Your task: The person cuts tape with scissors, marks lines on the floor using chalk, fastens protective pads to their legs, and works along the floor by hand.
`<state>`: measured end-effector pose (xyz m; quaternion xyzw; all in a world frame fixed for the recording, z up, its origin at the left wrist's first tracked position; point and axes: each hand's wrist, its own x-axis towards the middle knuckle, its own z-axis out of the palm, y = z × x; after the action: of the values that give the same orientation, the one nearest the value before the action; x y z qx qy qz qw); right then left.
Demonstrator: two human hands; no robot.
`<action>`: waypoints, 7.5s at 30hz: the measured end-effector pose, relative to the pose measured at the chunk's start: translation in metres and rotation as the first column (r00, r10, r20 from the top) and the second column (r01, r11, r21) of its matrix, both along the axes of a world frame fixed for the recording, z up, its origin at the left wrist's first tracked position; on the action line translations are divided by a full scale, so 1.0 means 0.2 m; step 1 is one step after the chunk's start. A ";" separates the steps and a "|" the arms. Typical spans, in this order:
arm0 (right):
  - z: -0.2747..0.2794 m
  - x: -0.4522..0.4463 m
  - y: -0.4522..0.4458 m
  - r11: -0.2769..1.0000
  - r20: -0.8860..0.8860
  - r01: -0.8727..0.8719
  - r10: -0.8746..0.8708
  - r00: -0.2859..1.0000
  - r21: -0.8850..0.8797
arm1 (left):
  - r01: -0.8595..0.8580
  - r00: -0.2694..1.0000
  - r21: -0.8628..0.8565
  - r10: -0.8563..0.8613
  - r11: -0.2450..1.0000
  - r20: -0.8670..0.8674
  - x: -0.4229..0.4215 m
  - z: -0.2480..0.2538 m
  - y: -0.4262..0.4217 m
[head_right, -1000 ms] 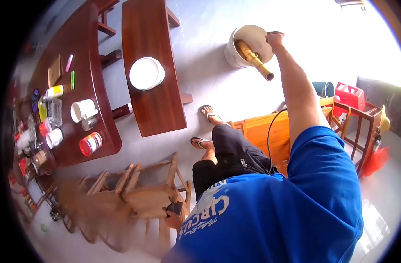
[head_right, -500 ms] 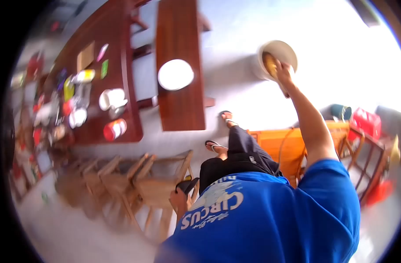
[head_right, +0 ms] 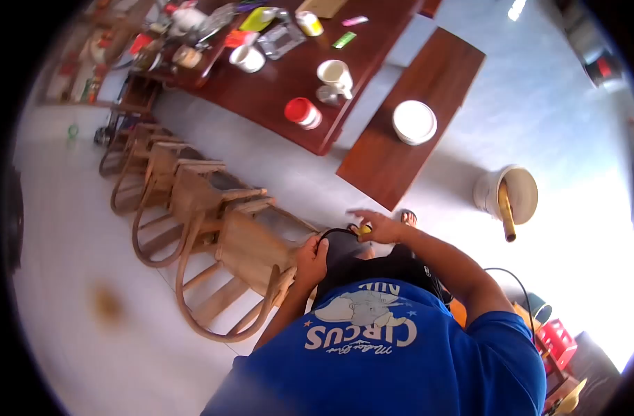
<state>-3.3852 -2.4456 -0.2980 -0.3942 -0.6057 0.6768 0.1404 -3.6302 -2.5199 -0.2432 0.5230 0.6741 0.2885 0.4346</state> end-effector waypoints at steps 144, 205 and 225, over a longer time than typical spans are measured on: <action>0.15 -6.07 5.46 0.549 0.273 0.229 -0.683 0.678 0.804 | 0.248 0.778 -0.452 0.102 0.857 0.620 -6.11 -0.50 5.73; 0.17 -5.29 5.62 0.212 0.630 -0.818 -0.745 0.218 0.534 | -0.294 0.845 -0.665 -0.139 0.687 -0.516 -7.72 -3.94 5.82; 0.10 -5.26 5.59 0.252 0.602 -0.780 -0.775 0.192 0.573 | -0.447 0.739 -0.673 -0.181 0.589 -0.649 -7.33 -4.09 5.69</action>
<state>-4.4370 -1.3278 -0.2789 -0.5285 -0.7895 -0.3019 -0.0793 -5.0956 -1.3811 -1.0602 0.2810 0.8761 -0.2134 0.3284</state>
